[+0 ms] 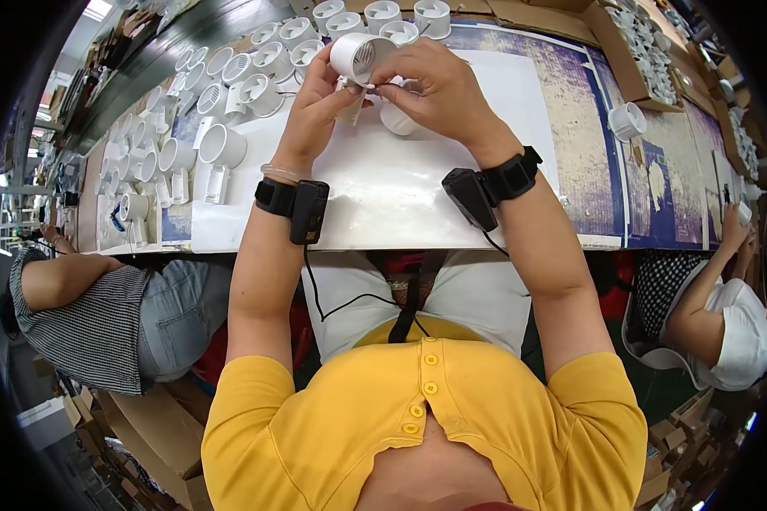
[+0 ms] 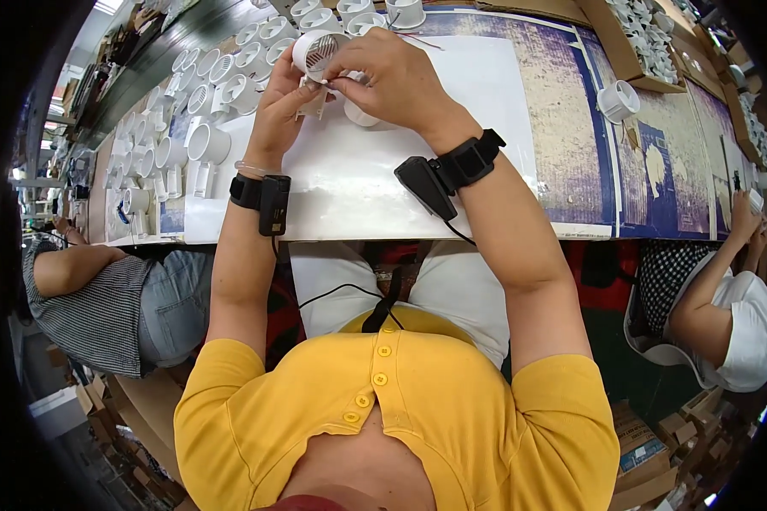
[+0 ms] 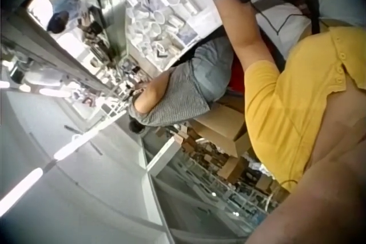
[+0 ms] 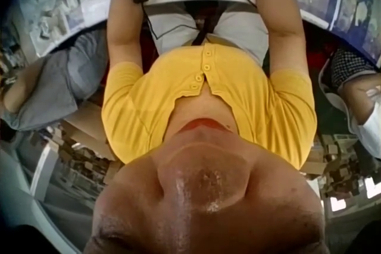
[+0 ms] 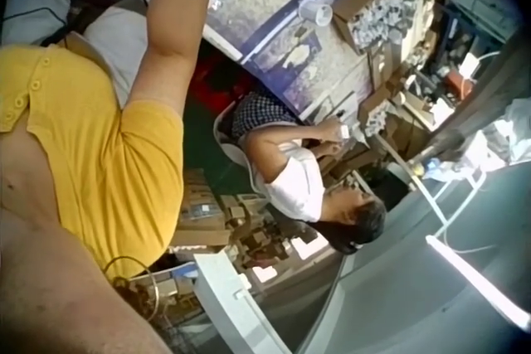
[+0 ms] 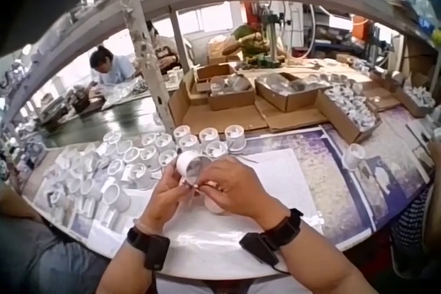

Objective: The person assembles a fan by threading wires through a housing, pressing the motor into place, and fitting a grille onto the unit. They then press the components together and place the completed fan on the table.

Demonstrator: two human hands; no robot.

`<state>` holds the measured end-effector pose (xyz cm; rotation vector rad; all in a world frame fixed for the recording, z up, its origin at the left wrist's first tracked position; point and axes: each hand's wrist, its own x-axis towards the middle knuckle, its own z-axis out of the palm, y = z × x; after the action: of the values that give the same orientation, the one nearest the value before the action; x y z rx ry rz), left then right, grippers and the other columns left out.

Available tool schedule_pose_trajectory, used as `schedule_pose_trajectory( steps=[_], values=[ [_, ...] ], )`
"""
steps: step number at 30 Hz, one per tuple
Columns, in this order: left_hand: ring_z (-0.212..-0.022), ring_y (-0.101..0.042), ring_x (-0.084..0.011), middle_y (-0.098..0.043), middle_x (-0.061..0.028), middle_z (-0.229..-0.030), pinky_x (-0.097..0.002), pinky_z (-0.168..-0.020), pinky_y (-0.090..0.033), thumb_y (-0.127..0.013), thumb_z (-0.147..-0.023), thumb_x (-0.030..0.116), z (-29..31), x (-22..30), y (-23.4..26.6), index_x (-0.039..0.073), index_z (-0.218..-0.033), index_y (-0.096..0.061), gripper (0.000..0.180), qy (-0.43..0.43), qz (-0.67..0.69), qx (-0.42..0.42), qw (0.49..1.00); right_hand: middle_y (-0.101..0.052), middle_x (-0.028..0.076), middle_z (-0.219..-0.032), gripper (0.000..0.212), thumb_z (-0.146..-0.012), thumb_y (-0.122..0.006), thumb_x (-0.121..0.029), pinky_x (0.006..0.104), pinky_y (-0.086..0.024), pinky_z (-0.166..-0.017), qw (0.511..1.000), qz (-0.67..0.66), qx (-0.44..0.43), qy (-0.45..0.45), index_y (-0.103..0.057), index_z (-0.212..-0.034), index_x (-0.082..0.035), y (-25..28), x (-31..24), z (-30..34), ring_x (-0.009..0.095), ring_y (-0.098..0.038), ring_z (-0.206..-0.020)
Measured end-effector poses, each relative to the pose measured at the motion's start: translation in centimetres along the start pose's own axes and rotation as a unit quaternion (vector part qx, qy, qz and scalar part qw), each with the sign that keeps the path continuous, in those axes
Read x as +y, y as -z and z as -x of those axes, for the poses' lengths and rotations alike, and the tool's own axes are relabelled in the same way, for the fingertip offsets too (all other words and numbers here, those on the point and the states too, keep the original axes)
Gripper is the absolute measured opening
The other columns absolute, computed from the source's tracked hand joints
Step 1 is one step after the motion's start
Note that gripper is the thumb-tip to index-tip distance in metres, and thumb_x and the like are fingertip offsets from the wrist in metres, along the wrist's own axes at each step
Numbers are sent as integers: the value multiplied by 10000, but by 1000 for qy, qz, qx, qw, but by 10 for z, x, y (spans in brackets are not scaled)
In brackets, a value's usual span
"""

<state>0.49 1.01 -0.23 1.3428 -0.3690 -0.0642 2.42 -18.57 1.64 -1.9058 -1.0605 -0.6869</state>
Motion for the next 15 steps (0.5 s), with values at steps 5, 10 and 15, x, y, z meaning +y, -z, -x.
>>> schedule_pose_trajectory(
  steps=[5,10,15],
  values=[
    [-1182,-471,-207,-449,-101,-1304,-374,-945,-475,-549,-852,33,-1,-4,3,66,-1417,-243,644,-26,18,-10,999,-652,-3,-804,161,-717,-720,-57,275,-503,-652,997,-3,10,-80,-698,-864,-118,-1,0,1,157,-585,-805],
    [-1187,-470,-214,-442,-108,-1317,-392,-963,-469,-562,-848,25,-1,-4,2,75,-1422,-242,659,-25,20,-16,999,-639,-15,-939,158,-699,-739,-83,294,-499,-703,996,73,18,-53,-707,-846,-131,1,-6,1,174,-567,-862],
    [-1187,-471,-218,-443,-112,-1316,-398,-953,-475,-577,-848,36,0,-6,6,81,-1427,-243,670,-25,26,-18,999,-584,-1,-1126,150,-697,-745,-106,343,-447,-871,984,149,82,48,-718,-840,-140,6,-11,-10,235,-504,-1017]
  ],
)
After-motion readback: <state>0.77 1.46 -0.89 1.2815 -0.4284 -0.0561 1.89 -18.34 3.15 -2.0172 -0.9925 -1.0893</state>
